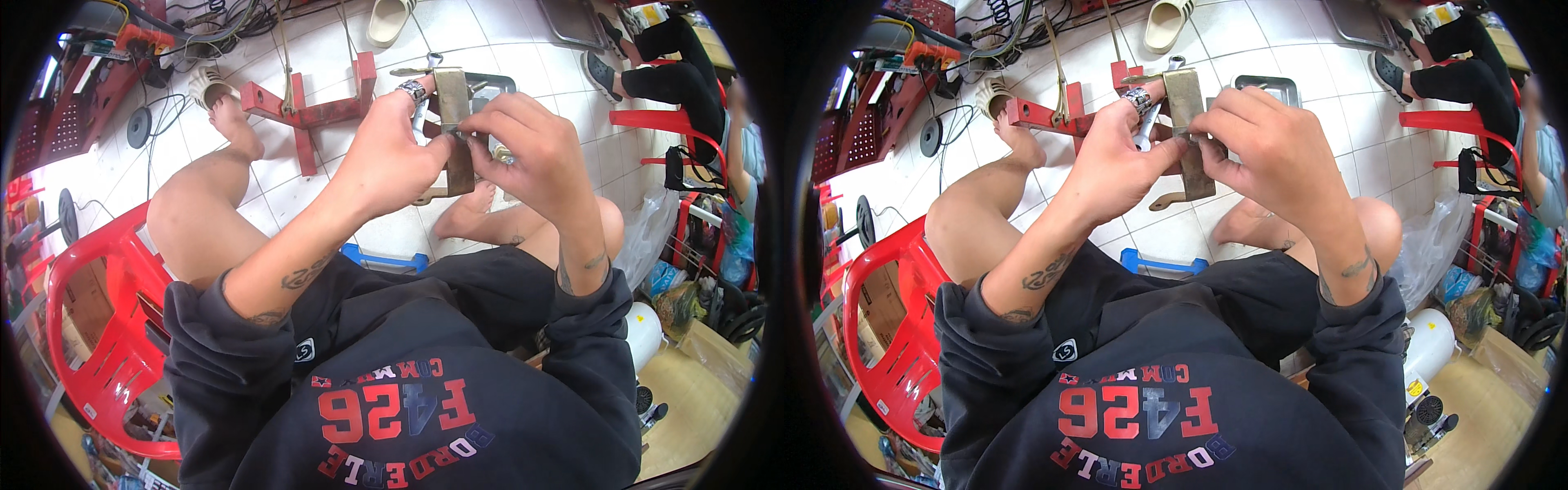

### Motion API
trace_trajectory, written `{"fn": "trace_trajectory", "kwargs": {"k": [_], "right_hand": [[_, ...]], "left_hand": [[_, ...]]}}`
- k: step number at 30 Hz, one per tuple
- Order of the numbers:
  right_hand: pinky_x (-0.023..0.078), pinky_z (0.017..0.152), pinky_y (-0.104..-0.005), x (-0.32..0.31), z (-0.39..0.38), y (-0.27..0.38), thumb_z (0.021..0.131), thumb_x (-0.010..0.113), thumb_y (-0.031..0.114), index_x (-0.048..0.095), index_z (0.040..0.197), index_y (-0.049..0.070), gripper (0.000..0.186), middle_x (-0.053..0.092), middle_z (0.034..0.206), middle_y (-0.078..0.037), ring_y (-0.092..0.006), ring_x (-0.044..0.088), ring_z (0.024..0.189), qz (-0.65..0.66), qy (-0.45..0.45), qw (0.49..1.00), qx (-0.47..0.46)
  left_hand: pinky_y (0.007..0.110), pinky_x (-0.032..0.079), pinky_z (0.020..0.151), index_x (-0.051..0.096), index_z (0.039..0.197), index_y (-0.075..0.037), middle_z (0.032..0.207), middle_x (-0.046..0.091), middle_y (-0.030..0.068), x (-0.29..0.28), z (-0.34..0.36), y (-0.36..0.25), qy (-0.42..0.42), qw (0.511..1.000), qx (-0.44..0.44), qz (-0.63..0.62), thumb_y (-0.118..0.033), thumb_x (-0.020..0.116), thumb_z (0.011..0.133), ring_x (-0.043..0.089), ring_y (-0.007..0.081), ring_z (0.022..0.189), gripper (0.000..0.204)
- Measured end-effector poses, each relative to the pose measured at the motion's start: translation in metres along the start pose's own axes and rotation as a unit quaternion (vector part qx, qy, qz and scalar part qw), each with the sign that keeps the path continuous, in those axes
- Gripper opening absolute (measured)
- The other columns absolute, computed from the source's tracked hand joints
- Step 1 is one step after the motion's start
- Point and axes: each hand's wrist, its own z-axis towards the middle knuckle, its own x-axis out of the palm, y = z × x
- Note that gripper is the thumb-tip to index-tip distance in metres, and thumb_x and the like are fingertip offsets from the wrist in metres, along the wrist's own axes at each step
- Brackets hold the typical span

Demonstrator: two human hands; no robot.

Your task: The person sits on the floor of a workshop and uses a wrench to tighten a bolt on a metal bracket. They manipulate the bracket and the tool with both hands, occasionally picking up small components from a nearby tray.

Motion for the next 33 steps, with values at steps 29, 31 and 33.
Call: {"fn": "trace_trajectory", "kwargs": {"k": [29,31,33], "right_hand": [[0.053,0.082,-0.0261,0.024,0.008,-0.003,0.104,0.055,0.032,0.064,0.119,-0.003,0.039,0.069,0.105,-0.007,-0.0112,0.067,0.091,0.67,-0.076,0.635,0.377],[0.053,0.083,-0.0262,0.026,0.006,-0.002,0.103,0.057,0.03,0.063,0.12,-0.003,0.039,0.069,0.107,-0.007,-0.0114,0.066,0.092,0.656,-0.092,0.65,0.372],[0.053,0.086,-0.0285,0.032,0.005,-0.001,0.103,0.056,0.03,0.063,0.118,-0.003,0.037,0.069,0.11,-0.009,-0.0144,0.066,0.096,0.647,-0.12,0.655,0.37]], "left_hand": [[0.033,0.06,0.083,0.041,0.142,0.001,0.131,0.055,0.0098,-0.008,-0.002,-0.018,0.149,0.963,-0.005,-0.226,-0.005,0.072,0.087,0.061,0.0178,0.111,0.064],[0.033,0.06,0.083,0.042,0.142,0.001,0.131,0.055,0.0095,-0.007,0.0,-0.018,0.149,0.965,0.003,-0.215,-0.005,0.072,0.087,0.062,0.0175,0.109,0.063],[0.032,0.059,0.083,0.043,0.142,0.0,0.127,0.057,0.0079,-0.007,0.001,-0.016,0.141,0.969,0.001,-0.201,-0.003,0.071,0.087,0.062,0.0167,0.108,0.062]]}}
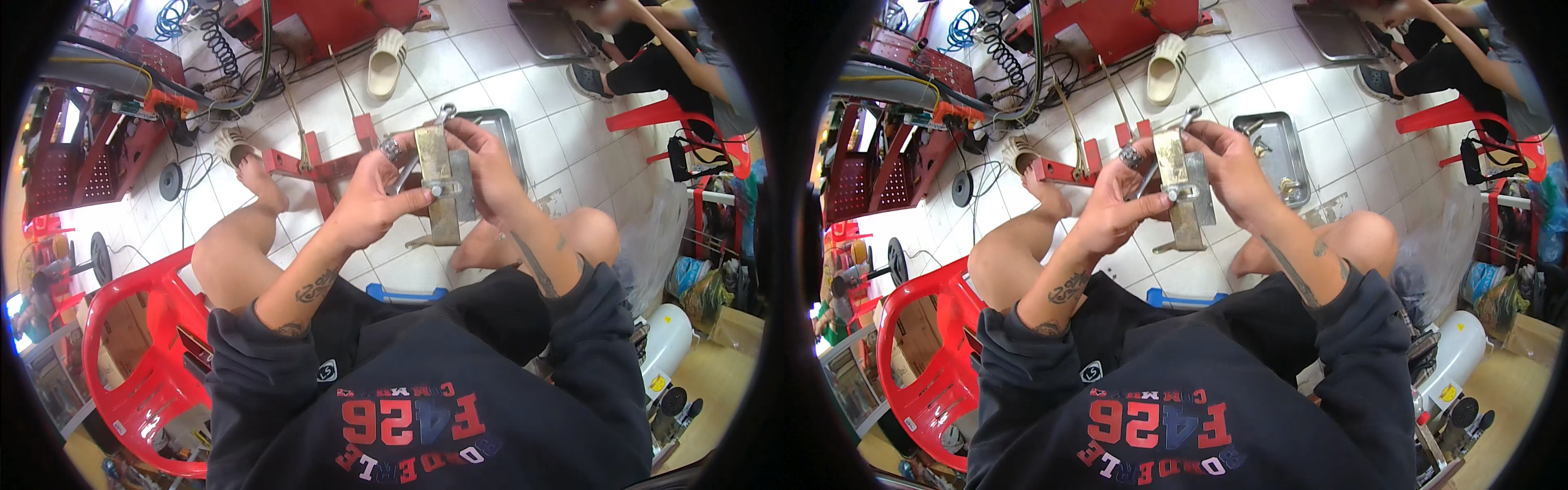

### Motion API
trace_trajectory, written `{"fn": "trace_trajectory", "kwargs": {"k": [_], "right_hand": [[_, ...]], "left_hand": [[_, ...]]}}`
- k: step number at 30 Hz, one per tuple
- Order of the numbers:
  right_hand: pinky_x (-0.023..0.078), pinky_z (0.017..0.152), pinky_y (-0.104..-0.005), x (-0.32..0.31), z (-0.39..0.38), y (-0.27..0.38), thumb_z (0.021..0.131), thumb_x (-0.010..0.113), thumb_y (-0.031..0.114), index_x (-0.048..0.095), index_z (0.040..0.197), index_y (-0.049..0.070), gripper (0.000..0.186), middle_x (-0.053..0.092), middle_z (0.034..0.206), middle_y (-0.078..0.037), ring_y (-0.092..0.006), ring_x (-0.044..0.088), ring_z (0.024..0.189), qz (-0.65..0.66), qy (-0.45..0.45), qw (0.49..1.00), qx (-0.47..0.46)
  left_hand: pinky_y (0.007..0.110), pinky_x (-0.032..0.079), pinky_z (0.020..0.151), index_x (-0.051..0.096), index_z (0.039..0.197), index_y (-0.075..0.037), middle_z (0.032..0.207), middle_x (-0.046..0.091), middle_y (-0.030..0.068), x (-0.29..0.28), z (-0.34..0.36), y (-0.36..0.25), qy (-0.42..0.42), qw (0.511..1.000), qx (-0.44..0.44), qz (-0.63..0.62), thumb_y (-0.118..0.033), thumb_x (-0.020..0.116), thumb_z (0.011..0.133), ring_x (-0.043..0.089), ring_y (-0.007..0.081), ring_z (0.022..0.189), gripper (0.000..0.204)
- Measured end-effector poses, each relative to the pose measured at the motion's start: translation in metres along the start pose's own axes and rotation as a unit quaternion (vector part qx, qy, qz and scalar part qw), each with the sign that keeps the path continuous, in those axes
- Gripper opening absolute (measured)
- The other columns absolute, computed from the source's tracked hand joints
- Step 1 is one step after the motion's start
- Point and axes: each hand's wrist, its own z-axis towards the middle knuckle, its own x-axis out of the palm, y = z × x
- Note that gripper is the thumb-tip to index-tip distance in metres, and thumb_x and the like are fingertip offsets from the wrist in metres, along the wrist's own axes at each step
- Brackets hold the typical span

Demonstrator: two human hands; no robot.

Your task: The person sits on the floor of a workshop and uses a wrench to tighten a bolt on a metal bracket. They manipulate the bracket and the tool with both hands, occasionally picking up small components from a nearby tray.

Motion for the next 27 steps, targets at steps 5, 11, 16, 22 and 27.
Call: {"fn": "trace_trajectory", "kwargs": {"k": [5,11,16,22,27], "right_hand": [[0.054,0.08,-0.0328,-0.006,0.013,0.008,0.106,0.048,0.028,0.058,0.113,0.003,0.028,0.068,0.102,-0.009,-0.0179,0.067,0.091,0.099,-0.124,0.983,-0.088],[0.039,0.057,-0.0222,-0.045,0.007,0.042,0.104,0.053,0.022,0.057,0.109,0.003,0.02,0.058,0.075,0.002,-0.0056,0.051,0.063,-0.056,-0.025,0.987,-0.148],[0.035,0.054,-0.0205,-0.002,-0.014,0.032,0.094,0.068,0.014,0.06,0.105,0.001,0.018,0.057,0.071,0.003,-0.0014,0.046,0.059,-0.189,-0.029,0.98,-0.048],[0.038,0.055,-0.0186,-0.008,-0.01,0.02,0.091,0.07,0.008,0.061,0.106,0.001,0.019,0.058,0.071,0.003,-0.0006,0.05,0.061,-0.192,-0.046,0.978,-0.066],[0.044,0.055,-0.0227,-0.004,-0.02,0.037,0.086,0.073,0.004,0.067,0.108,0.0,0.023,0.062,0.072,0.0,-0.0039,0.054,0.059,-0.421,-0.024,0.886,-0.193]], "left_hand": [[0.032,0.058,0.086,0.039,0.144,0.001,0.122,0.062,0.0094,0.002,0.003,0.001,-0.011,0.999,-0.033,-0.017,0.0,0.068,0.088,0.063,0.017,0.106,0.063],[0.031,0.057,0.084,0.017,0.153,0.001,0.111,0.068,0.0124,-0.001,0.002,-0.004,-0.054,0.994,-0.091,-0.007,-0.005,0.063,0.094,0.066,0.0176,0.101,0.075],[0.029,0.058,0.078,0.013,0.154,0.0,0.114,0.067,0.014,-0.006,0.003,-0.009,-0.09,0.992,-0.089,-0.007,-0.005,0.06,0.096,0.066,0.0168,0.103,0.075],[0.033,0.062,0.078,0.011,0.154,0.0,0.123,0.063,0.0171,-0.001,0.003,-0.016,-0.074,0.994,-0.077,0.012,-0.005,0.058,0.097,0.065,0.0207,0.108,0.073],[0.036,0.061,0.083,0.009,0.154,0.0,0.128,0.059,0.0185,-0.004,0.0,-0.012,-0.059,0.996,-0.069,0.017,-0.003,0.055,0.098,0.065,0.0224,0.111,0.073]]}}
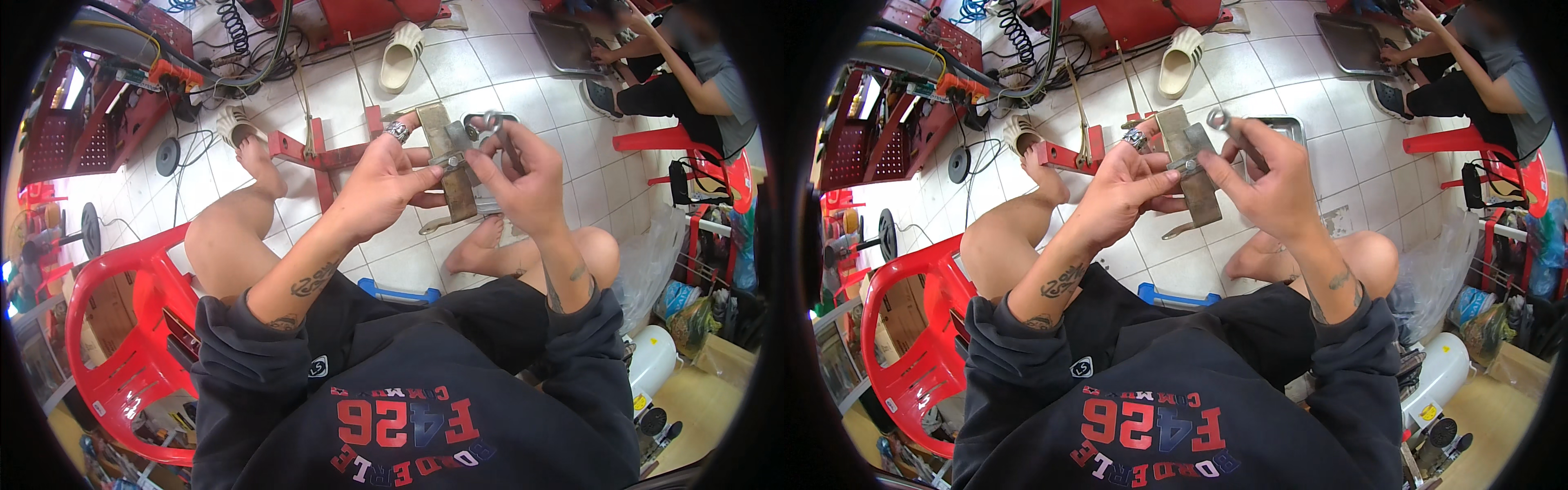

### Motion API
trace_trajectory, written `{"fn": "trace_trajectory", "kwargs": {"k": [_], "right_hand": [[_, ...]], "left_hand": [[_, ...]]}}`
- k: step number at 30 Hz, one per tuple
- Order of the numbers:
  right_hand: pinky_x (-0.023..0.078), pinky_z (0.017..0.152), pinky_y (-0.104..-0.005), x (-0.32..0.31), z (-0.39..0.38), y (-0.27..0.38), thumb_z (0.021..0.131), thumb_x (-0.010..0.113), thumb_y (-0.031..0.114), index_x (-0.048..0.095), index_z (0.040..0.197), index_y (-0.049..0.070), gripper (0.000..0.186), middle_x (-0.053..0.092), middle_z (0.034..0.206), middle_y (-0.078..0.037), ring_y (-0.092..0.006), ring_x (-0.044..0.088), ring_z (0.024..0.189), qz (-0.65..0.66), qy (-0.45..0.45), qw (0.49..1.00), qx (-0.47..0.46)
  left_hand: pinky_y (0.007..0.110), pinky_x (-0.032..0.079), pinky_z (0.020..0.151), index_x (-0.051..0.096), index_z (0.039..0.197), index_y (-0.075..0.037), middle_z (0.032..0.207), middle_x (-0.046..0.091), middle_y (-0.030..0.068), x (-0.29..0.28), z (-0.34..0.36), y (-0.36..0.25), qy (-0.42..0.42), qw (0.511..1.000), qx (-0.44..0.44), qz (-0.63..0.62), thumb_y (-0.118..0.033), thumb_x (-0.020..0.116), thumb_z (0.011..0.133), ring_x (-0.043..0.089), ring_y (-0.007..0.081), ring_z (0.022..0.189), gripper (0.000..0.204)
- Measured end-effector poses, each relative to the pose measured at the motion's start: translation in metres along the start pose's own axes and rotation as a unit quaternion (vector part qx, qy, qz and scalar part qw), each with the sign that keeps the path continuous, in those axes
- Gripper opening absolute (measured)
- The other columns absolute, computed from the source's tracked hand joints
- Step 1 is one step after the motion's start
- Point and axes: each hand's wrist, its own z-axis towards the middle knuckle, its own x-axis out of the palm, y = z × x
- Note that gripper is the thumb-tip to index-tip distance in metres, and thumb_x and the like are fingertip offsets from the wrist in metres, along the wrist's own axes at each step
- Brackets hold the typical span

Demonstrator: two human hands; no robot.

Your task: The person sits on the floor of a workshop and uses a wrench to tighten a bolt on a metal bracket. They manipulate the bracket and the tool with both hands, occasionally picking up small components from a nearby tray.

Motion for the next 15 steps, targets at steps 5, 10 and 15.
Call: {"fn": "trace_trajectory", "kwargs": {"k": [5,10,15], "right_hand": [[0.052,0.061,-0.0318,-0.004,0.003,-0.001,0.081,0.074,0.0,0.071,0.105,0.005,0.025,0.066,0.085,-0.007,-0.0203,0.065,0.068,-0.096,0.05,0.973,-0.202],[0.052,0.062,-0.0338,0.004,0.0,-0.01,0.081,0.072,0.001,0.069,0.104,0.007,0.024,0.066,0.09,-0.009,-0.0263,0.066,0.074,-0.128,0.074,0.973,-0.175],[0.052,0.065,-0.0362,0.008,0.0,-0.011,0.083,0.073,0.007,0.068,0.106,0.007,0.023,0.067,0.088,-0.011,-0.0289,0.066,0.075,-0.151,0.1,0.979,-0.095]], "left_hand": [[0.037,0.06,0.087,0.006,0.155,0.0,0.132,0.057,0.0179,0.004,0.0,-0.002,-0.007,1.0,0.012,0.018,0.002,0.053,0.098,0.064,0.0227,0.112,0.073],[0.036,0.059,0.088,0.005,0.155,0.002,0.135,0.055,0.0196,0.01,-0.001,0.005,-0.051,0.998,0.005,0.044,0.008,0.05,0.097,0.063,0.0213,0.112,0.074],[0.034,0.058,0.09,0.004,0.156,0.001,0.133,0.056,0.0188,0.008,0.002,0.017,-0.067,0.993,-0.003,0.101,0.012,0.048,0.095,0.064,0.0211,0.11,0.076]]}}
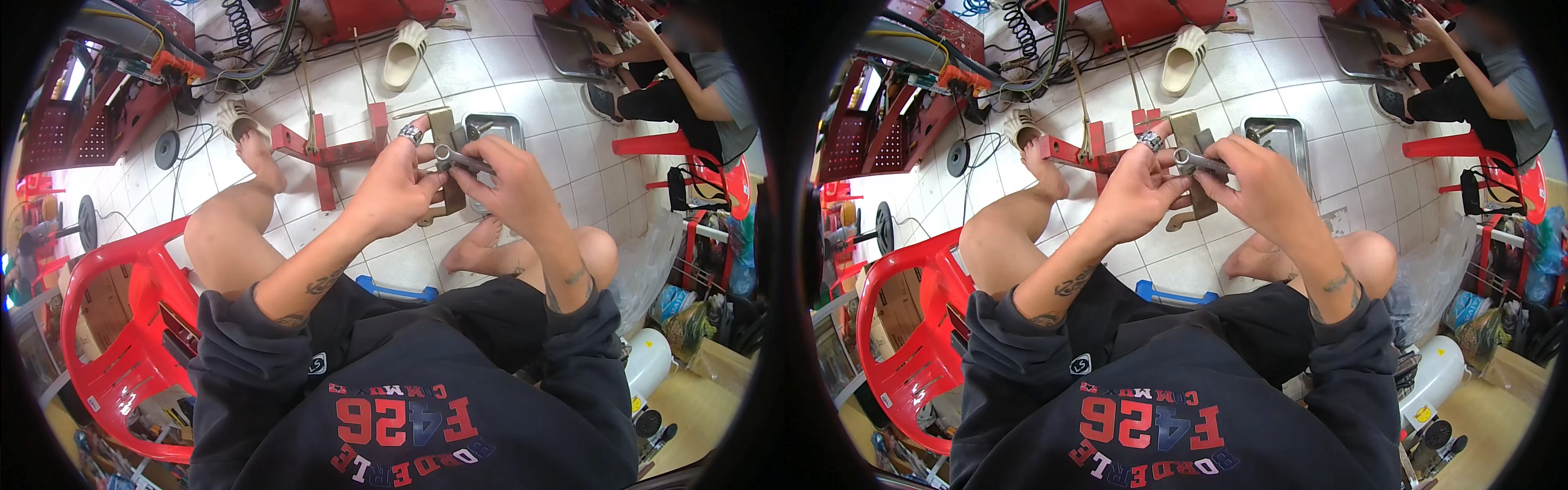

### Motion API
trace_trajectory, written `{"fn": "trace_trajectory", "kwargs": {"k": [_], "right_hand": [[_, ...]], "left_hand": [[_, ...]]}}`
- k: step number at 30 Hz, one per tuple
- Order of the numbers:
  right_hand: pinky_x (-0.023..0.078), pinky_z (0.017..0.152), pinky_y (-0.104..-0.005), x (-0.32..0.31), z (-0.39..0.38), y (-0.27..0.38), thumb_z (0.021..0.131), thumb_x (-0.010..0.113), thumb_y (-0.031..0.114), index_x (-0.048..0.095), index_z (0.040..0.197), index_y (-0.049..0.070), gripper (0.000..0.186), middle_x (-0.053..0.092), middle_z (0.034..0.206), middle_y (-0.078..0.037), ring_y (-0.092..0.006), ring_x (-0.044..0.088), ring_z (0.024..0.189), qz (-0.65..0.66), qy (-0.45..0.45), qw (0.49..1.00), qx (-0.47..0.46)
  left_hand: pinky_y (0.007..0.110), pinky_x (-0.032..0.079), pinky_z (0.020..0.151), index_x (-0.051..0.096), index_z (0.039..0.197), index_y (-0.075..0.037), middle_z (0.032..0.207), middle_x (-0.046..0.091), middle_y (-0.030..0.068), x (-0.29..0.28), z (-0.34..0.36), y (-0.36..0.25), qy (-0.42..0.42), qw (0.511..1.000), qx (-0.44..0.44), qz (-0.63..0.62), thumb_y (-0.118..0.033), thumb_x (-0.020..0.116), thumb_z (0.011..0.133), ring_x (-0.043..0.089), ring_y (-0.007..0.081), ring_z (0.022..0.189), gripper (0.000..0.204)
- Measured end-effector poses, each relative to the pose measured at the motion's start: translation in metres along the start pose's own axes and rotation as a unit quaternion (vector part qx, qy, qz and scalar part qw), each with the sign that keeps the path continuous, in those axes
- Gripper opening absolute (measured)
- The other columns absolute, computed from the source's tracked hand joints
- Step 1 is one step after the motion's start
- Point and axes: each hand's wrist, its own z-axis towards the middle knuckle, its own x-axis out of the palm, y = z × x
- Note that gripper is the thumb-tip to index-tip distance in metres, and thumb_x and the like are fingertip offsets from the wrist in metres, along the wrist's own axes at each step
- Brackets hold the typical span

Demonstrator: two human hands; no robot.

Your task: The person sits on the floor of a workshop and uses a wrench to tighten a bolt on a metal bracket. They manipulate the bracket and the tool with both hands, occasionally picking up small components from a nearby tray.

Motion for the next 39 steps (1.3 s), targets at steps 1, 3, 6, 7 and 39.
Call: {"fn": "trace_trajectory", "kwargs": {"k": [1,3,6,7,39], "right_hand": [[0.052,0.065,-0.0362,0.001,0.001,0.003,0.083,0.074,0.007,0.068,0.105,0.006,0.023,0.068,0.088,-0.011,-0.0292,0.066,0.075,0.026,-0.008,0.999,0.022],[0.052,0.066,-0.0364,0.001,0.005,0.01,0.083,0.074,0.009,0.069,0.103,0.006,0.021,0.069,0.087,-0.011,-0.0299,0.067,0.077,0.078,-0.023,0.995,0.064],[0.053,0.066,-0.0364,-0.004,0.004,0.01,0.083,0.073,0.008,0.07,0.101,0.005,0.018,0.07,0.088,-0.012,-0.0305,0.068,0.077,0.063,-0.016,0.998,-0.003],[0.052,0.066,-0.0363,-0.004,0.003,0.008,0.083,0.073,0.008,0.071,0.102,0.006,0.019,0.07,0.088,-0.012,-0.0307,0.068,0.077,0.053,-0.015,0.998,-0.012],[0.044,0.056,-0.026,-0.01,0.002,0.001,0.083,0.075,0.003,0.067,0.103,-0.003,0.022,0.056,0.083,-0.006,-0.0127,0.055,0.066,0.141,-0.012,0.989,-0.053]], "left_hand": [[0.034,0.058,0.09,0.002,0.156,0.0,0.131,0.057,0.0172,0.0,0.001,0.0,-0.003,1.0,0.001,0.0,0.012,0.048,0.095,0.063,0.0212,0.111,0.078],[0.034,0.058,0.091,0.0,0.157,-0.001,0.129,0.058,0.0161,0.0,0.003,-0.001,0.003,1.0,0.014,-0.023,0.013,0.048,0.094,0.063,0.0216,0.112,0.081],[0.034,0.058,0.091,0.0,0.157,-0.001,0.128,0.059,0.0169,-0.002,0.005,-0.002,0.018,0.997,0.039,-0.066,0.013,0.049,0.094,0.064,0.0225,0.111,0.081],[0.034,0.058,0.091,0.001,0.157,-0.001,0.128,0.059,0.0168,-0.001,0.005,-0.002,0.019,0.997,0.04,-0.063,0.013,0.05,0.094,0.064,0.0227,0.111,0.081],[0.041,0.043,0.108,0.048,0.137,-0.009,0.131,0.057,0.0068,0.002,-0.003,-0.001,0.127,0.923,-0.056,-0.358,-0.038,0.041,0.108,0.054,0.0205,0.125,0.042]]}}
